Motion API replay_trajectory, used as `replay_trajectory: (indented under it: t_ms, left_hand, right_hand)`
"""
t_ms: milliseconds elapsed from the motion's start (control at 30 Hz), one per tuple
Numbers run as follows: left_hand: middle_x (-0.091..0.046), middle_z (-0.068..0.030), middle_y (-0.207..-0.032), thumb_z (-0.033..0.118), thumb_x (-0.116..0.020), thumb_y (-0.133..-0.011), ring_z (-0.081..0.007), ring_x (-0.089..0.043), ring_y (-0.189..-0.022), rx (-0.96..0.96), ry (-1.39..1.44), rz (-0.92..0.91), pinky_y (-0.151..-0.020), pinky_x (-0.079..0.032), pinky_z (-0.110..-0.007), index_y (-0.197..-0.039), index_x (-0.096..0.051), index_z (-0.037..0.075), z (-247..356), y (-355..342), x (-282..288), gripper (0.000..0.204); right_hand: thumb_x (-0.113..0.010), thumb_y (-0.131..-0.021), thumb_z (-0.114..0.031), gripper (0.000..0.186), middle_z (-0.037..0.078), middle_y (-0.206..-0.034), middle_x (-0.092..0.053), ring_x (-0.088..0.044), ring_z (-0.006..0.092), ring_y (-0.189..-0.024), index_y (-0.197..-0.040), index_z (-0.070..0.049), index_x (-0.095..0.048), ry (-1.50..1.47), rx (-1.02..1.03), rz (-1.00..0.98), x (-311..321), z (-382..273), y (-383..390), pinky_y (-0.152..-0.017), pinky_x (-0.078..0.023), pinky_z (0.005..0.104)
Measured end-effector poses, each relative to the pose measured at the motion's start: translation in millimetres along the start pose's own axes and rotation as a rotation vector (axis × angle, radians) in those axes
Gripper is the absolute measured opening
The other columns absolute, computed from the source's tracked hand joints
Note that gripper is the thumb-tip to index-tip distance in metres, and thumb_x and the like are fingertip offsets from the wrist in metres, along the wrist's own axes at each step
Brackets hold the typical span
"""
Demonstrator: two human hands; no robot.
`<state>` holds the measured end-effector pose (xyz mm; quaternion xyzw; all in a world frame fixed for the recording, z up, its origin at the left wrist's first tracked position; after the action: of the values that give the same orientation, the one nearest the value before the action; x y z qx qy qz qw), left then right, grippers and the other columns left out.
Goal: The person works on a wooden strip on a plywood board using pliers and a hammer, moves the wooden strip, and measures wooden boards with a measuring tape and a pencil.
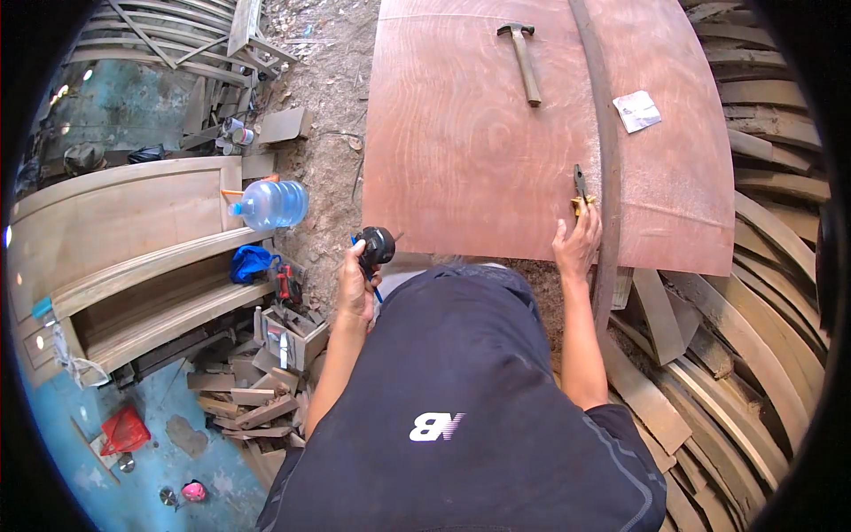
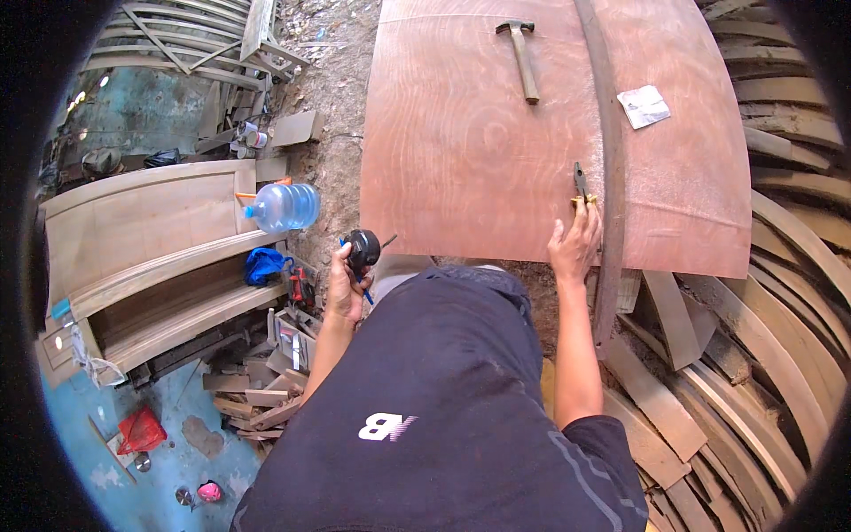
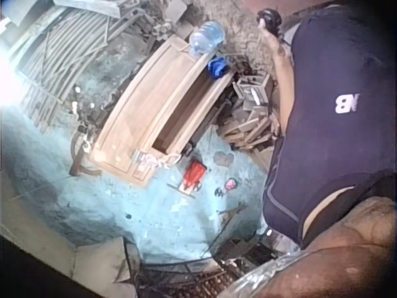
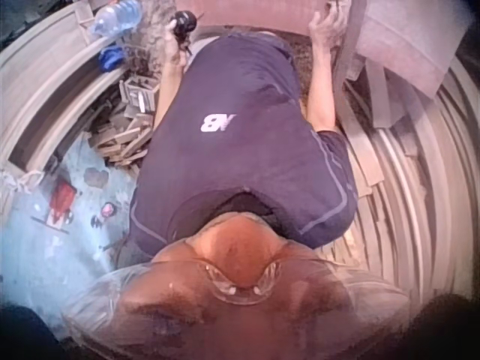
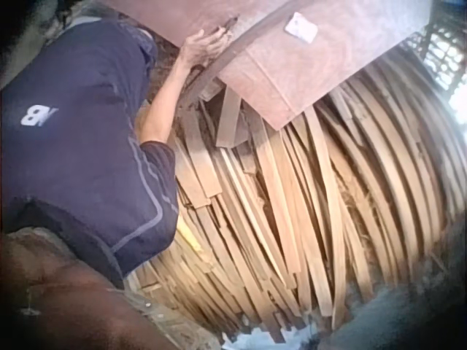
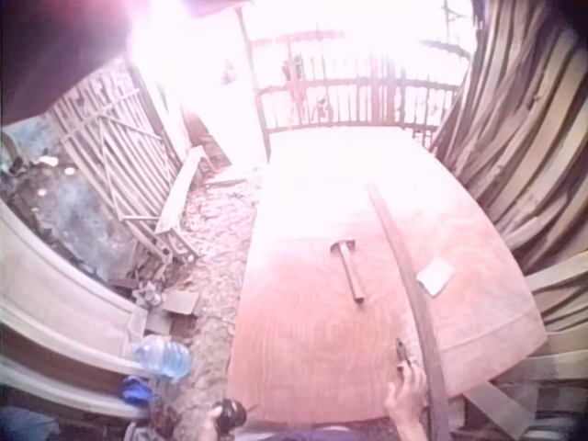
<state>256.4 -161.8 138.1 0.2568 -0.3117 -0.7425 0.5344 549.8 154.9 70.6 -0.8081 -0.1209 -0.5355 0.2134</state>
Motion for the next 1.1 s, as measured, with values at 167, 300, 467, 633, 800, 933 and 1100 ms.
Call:
replay_trajectory:
  t_ms: [167,300,467,633,800,933,1100]
  left_hand:
    - [-0.064,0.0047,-0.086,0.056,-0.06,-0.097,-0.0084,-0.055,-0.076,0.026,0.004,-0.004,-0.059,-0.039,-0.026,-0.105,-0.066,0.02,-7,-11,12,0.037]
    - [-0.063,0.0001,-0.08,0.057,-0.054,-0.102,-0.0088,-0.054,-0.065,-0.028,0.139,-0.1,-0.05,-0.037,-0.025,-0.101,-0.063,0.015,7,-16,10,0.043]
    - [-0.061,-0.0009,-0.079,0.057,-0.053,-0.102,-0.0103,-0.052,-0.066,-0.029,0.187,-0.078,-0.051,-0.037,-0.026,-0.101,-0.062,0.014,17,-16,11,0.044]
    - [-0.059,-0.0002,-0.08,0.057,-0.052,-0.101,-0.0116,-0.051,-0.068,0.005,0.163,-0.076,-0.054,-0.038,-0.027,-0.102,-0.061,0.014,19,-23,18,0.044]
    - [-0.06,0.0017,-0.077,0.058,-0.051,-0.101,-0.0085,-0.051,-0.064,-0.031,0.147,-0.127,-0.05,-0.035,-0.025,-0.096,-0.063,0.016,27,-38,20,0.044]
    - [-0.06,0.0016,-0.076,0.058,-0.051,-0.101,-0.0085,-0.052,-0.064,-0.033,0.111,-0.117,-0.05,-0.036,-0.025,-0.096,-0.063,0.016,36,-36,10,0.045]
    - [-0.061,0.0005,-0.073,0.058,-0.054,-0.101,-0.009,-0.055,-0.062,-0.034,0.125,-0.103,-0.05,-0.038,-0.025,-0.095,-0.063,0.015,32,-33,7,0.045]
  right_hand:
    - [-0.068,-0.092,-0.014,0.056,0.024,-0.147,-0.048,-0.047,0.0434,-0.137,-0.144,-0.003,-0.051,-0.245,0.052,-0.057,7,-21,54,-0.114,-0.041,0.0523]
    - [-0.067,-0.097,-0.015,0.041,0.021,-0.136,-0.06,-0.056,0.0343,-0.132,-0.135,-0.001,-0.059,-0.62,-0.239,-0.277,13,-15,113,-0.111,-0.045,0.0465]
    - [-0.052,-0.109,-0.028,0.047,0.016,-0.146,-0.06,-0.054,0.0254,-0.137,-0.143,0.003,-0.056,-1.293,-0.606,-0.55,-23,30,228,-0.117,-0.038,0.0414]
    - [-0.043,-0.112,-0.041,0.059,0.018,-0.151,-0.056,-0.051,0.0263,-0.14,-0.15,0.002,-0.051,-1.034,-0.77,-0.766,58,27,275,-0.12,-0.035,0.0425]
    - [-0.039,-0.113,-0.045,0.059,0.017,-0.153,-0.054,-0.051,0.0275,-0.14,-0.151,-0.002,-0.051,-1.394,-1.487,-1.153,161,-40,230,-0.118,-0.038,0.042]
    - [-0.039,-0.113,-0.045,0.059,0.017,-0.152,-0.054,-0.051,0.0269,-0.139,-0.151,-0.002,-0.051,-1.407,-1.231,-0.998,132,-37,266,-0.118,-0.038,0.0415]
    - [-0.039,-0.113,-0.045,0.058,0.016,-0.151,-0.054,-0.052,0.0261,-0.138,-0.151,-0.003,-0.052,-1.438,-1.162,-0.942,106,-36,284,-0.117,-0.039,0.0408]
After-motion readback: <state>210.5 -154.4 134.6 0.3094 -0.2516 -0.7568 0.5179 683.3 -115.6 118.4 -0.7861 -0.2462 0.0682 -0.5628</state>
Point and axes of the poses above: each hand's wrist, its own y-axis away from the middle knuckle, its own x-axis out of the back of the hand, z = x × y, the point moved 3 cm from there along -y, towards the middle knuckle
